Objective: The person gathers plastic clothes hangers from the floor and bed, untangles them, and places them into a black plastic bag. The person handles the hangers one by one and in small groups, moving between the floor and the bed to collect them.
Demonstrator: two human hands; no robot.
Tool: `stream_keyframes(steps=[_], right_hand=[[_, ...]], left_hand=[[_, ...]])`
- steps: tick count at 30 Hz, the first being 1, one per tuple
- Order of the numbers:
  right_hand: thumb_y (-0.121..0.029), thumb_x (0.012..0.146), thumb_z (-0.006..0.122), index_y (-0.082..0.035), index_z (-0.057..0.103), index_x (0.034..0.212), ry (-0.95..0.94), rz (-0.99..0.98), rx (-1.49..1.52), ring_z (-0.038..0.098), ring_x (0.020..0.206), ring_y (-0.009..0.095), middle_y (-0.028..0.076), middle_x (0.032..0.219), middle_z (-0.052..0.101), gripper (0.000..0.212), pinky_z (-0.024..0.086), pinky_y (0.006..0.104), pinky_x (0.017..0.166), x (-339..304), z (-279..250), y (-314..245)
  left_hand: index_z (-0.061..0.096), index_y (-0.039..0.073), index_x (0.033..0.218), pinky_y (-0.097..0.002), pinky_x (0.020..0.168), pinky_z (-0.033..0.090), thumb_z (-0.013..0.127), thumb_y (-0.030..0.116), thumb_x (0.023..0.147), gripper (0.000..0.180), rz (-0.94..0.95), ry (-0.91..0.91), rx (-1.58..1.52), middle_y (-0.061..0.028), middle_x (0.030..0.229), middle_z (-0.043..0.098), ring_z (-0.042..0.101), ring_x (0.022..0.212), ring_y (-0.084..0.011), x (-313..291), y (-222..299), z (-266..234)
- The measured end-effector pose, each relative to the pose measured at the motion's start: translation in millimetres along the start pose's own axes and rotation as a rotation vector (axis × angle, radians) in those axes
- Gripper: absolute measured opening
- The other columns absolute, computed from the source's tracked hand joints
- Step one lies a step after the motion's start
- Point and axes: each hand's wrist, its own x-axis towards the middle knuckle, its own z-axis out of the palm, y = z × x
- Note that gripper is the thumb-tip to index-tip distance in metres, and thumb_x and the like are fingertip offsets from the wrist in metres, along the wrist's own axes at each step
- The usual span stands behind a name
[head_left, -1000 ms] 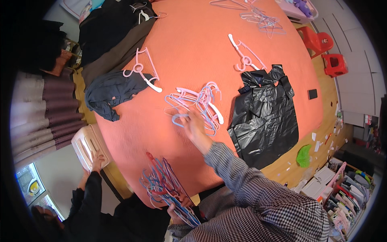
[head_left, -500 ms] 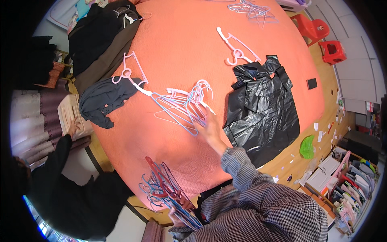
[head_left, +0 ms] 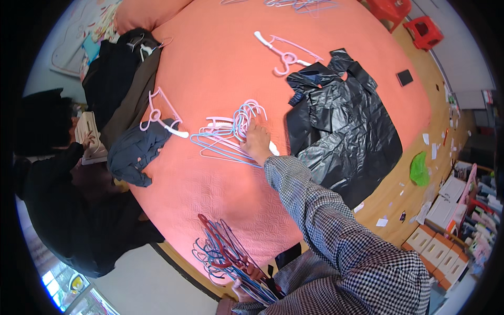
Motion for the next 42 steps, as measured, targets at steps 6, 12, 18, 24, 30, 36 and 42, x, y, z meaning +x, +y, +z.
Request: stream_keyframes(steps=[6, 12, 18, 24, 30, 36, 42], right_hand=[[-0.018, 0.063, 0.071, 0.003, 0.049, 0.110, -0.108, 0.137, 0.233, 0.064, 0.078, 0.027, 0.016, 0.085, 0.062, 0.056, 0.050, 0.0432, 0.063, -27.2, 8.6, 33.2], [-0.026, 0.064, 0.073, 0.003, 0.046, 0.117, -0.387, 0.548, 0.936, 0.061, 0.087, 0.027, 0.016, 0.096, 0.061, 0.066, 0.049, 0.0363, 0.079, -149.4, 9.2, 96.0], [-0.023, 0.077, 0.072, 0.000, 0.045, 0.119, -0.219, 0.271, 1.392, 0.048, 0.102, 0.014, 0.006, 0.107, 0.053, 0.054, 0.041, 0.0304, 0.089, -330.7, -69.8, 197.5], [-0.021, 0.081, 0.069, -0.009, 0.053, 0.091, -0.449, 0.699, 1.784, 0.049, 0.054, 0.008, 0.000, 0.068, 0.051, 0.022, 0.042, 0.0232, 0.045, -513.8, -296.5, 286.2], [-0.011, 0.085, 0.064, -0.012, 0.049, 0.088, -0.144, 0.837, 2.193, 0.043, 0.052, 0.006, -0.003, 0.061, 0.046, 0.016, 0.036, 0.0218, 0.043, -621.5, -358.2, 337.7], [-0.012, 0.086, 0.062, -0.009, 0.048, 0.090, 0.008, 0.802, 2.337, 0.044, 0.054, 0.007, -0.002, 0.065, 0.046, 0.014, 0.037, 0.0206, 0.044, -667.1, -405.7, 430.1], [-0.009, 0.087, 0.057, -0.008, 0.047, 0.094, 0.570, 0.583, 2.157, 0.045, 0.056, 0.010, 0.000, 0.065, 0.044, 0.013, 0.040, 0.0250, 0.048, -664.6, -498.7, 531.6]], left_hand=[[0.041, 0.004, 0.122, -0.0245, 0.063, 0.035, 0.068, 0.028, 0.063, 0.069, -0.032, -0.048, 0.131, -0.0011, 0.079, 0.041, 0.041, 0.065, -0.0098, -7.3, -9.6, -10.0], [0.042, 0.004, 0.116, -0.0246, 0.063, 0.035, 0.066, 0.026, 0.067, 0.059, -0.108, -0.165, 0.199, -0.0008, 0.079, 0.041, 0.041, 0.066, -0.0097, -17.5, -10.4, -17.3], [0.042, 0.004, 0.111, -0.0244, 0.062, 0.035, 0.064, 0.023, 0.071, 0.050, -0.200, -0.283, 0.275, -0.0009, 0.079, 0.040, 0.040, 0.066, -0.0095, -49.3, -15.2, 31.4], [0.043, 0.003, 0.106, -0.0243, 0.062, 0.035, 0.062, 0.020, 0.074, 0.041, -0.375, -0.364, 0.401, -0.0009, 0.079, 0.040, 0.040, 0.065, -0.0093, -74.2, -62.6, 89.1], [0.044, 0.003, 0.101, -0.0242, 0.062, 0.036, 0.060, 0.016, 0.078, 0.031, -0.627, -0.518, 0.466, -0.0009, 0.079, 0.039, 0.040, 0.065, -0.0091, -70.3, -177.6, 157.8], [0.043, 0.002, 0.120, -0.0247, 0.066, 0.035, 0.055, 0.010, 0.080, 0.043, -0.809, -0.643, 0.361, -0.0005, 0.081, 0.038, 0.040, 0.068, -0.0076, -64.5, -346.7, 252.6], [0.046, -0.003, 0.114, -0.0251, 0.068, 0.038, 0.052, 0.008, 0.081, 0.035, -0.955, -0.680, 0.257, -0.0019, 0.080, 0.039, 0.042, 0.068, -0.0090, -75.4, -515.1, 331.3]])
